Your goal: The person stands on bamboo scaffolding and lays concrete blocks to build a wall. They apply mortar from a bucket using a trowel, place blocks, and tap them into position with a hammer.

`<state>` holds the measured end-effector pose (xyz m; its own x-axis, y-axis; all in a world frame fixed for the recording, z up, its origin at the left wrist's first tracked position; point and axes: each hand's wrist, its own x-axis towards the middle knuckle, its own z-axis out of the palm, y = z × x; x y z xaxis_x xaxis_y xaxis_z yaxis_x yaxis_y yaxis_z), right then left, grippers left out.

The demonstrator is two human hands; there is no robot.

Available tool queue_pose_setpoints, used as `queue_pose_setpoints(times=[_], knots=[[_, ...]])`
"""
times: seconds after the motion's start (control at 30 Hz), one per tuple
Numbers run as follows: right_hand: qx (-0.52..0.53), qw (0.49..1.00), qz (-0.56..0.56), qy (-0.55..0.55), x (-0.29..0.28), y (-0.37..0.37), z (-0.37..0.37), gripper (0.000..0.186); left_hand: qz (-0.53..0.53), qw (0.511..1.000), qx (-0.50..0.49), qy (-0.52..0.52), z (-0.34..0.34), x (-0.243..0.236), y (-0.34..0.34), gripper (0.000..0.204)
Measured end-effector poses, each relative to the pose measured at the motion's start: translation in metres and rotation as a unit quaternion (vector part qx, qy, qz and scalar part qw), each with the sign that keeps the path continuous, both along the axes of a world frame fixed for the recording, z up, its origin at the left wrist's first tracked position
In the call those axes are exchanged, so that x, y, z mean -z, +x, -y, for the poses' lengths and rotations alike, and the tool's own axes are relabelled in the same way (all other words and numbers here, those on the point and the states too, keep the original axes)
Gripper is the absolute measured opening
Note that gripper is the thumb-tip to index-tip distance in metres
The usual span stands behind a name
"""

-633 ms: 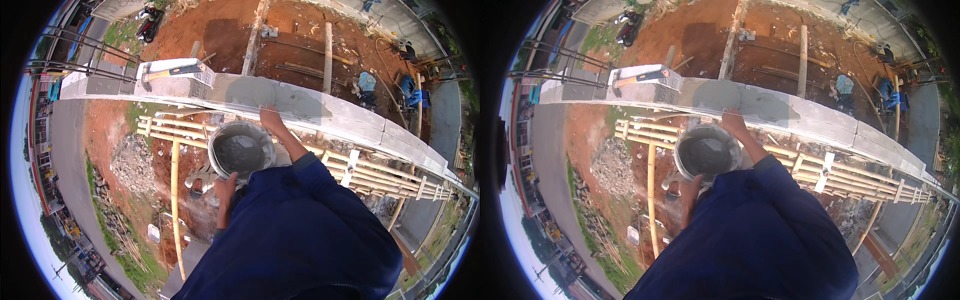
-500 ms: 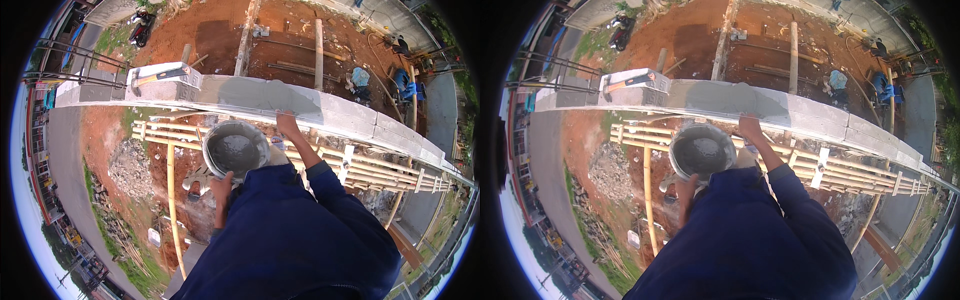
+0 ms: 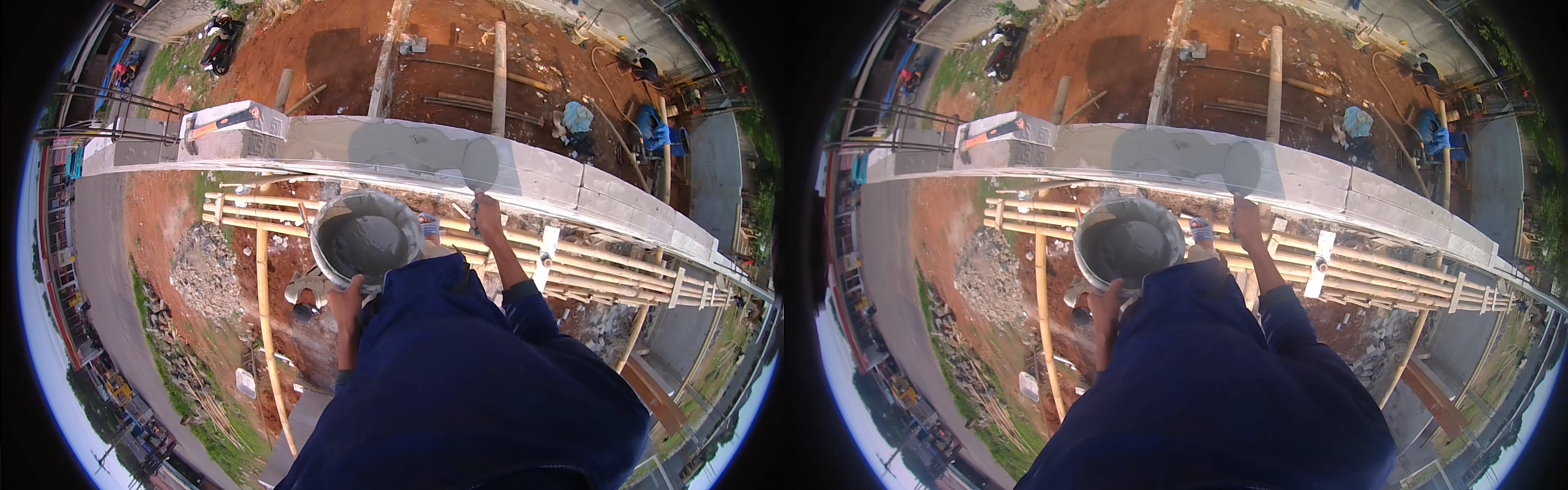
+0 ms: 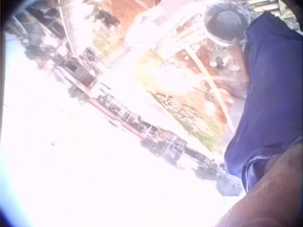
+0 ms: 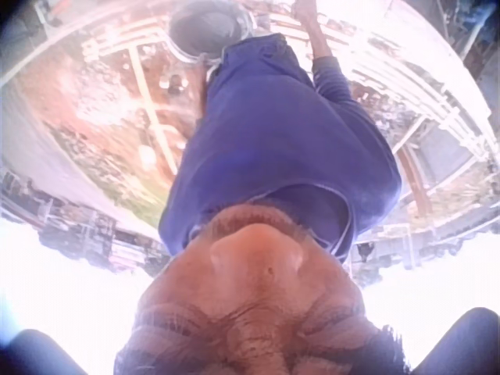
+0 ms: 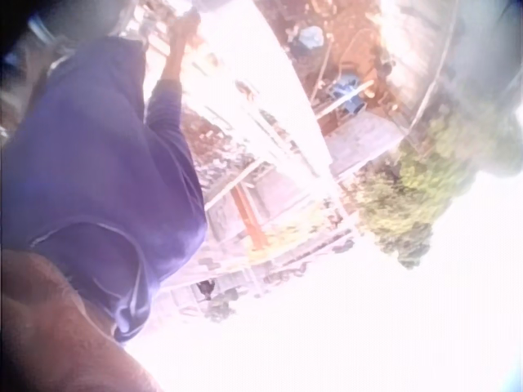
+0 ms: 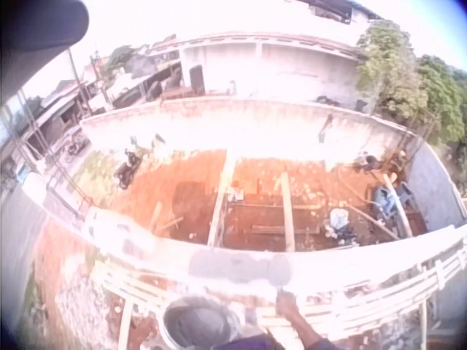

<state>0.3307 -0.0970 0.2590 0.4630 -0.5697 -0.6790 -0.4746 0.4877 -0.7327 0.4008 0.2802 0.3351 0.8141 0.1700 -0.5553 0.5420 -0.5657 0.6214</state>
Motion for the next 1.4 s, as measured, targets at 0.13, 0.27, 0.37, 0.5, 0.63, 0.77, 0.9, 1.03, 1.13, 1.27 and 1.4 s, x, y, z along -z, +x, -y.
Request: queue_pose_setpoints(times=[0.13, 0.27, 0.37, 0.5, 0.63, 0.77, 0.9, 1.03, 1.13, 1.27, 1.4], knots=[[-0.014, 0.999, 0.015, 0.033, 0.003, -0.022, -0.006, 0.046, -0.005, 0.999, -0.030, -0.022, 0.023, -0.024, -0.012, 0.041], [-0.082, 0.996, 0.005, 0.030, 0.006, -0.061, -0.014, 0.046, -0.006, 0.998, -0.061, -0.030, 0.045, -0.056, -0.019, 0.038], [-0.112, 0.989, -0.065, 0.064, -0.023, -0.096, -0.014, 0.043, 0.003, 0.999, -0.044, 0.001, 0.047, -0.061, -0.025, 0.041], [-0.235, 0.965, -0.117, -0.010, -0.042, -0.112, -0.007, 0.044, 0.005, 0.999, -0.031, 0.043, 0.015, -0.015, -0.037, 0.048], [-0.503, 0.818, -0.055, -0.273, -0.059, -0.061, -0.021, 0.044, -0.001, 0.995, -0.004, 0.095, 0.032, -0.028, -0.032, 0.054], [-0.621, 0.613, -0.004, -0.489, -0.048, 0.020, -0.057, 0.035, 0.024, 0.997, 0.010, 0.076, 0.045, -0.043, -0.033, 0.055], [-0.740, 0.531, -0.017, -0.413, -0.057, 0.061, -0.090, 0.023, 0.041, 0.993, 0.032, 0.104, 0.059, -0.048, -0.025, 0.052], [-0.792, 0.503, 0.010, -0.345, -0.061, 0.064, -0.095, 0.032, 0.037, 0.990, 0.047, 0.125, 0.055, -0.039, -0.020, 0.053], [-0.757, 0.580, -0.028, -0.300, -0.065, 0.062, -0.084, 0.044, 0.003, 0.991, 0.038, 0.129, 0.053, -0.039, -0.022, 0.054], [-0.727, 0.649, -0.029, -0.223, -0.061, 0.061, -0.065, 0.056, -0.002, 0.994, 0.017, 0.110, 0.052, -0.048, -0.022, 0.057], [-0.667, 0.709, 0.015, -0.228, -0.040, 0.037, -0.041, 0.063, -0.007, 0.994, 0.017, 0.105, 0.058, -0.050, -0.017, 0.056]])
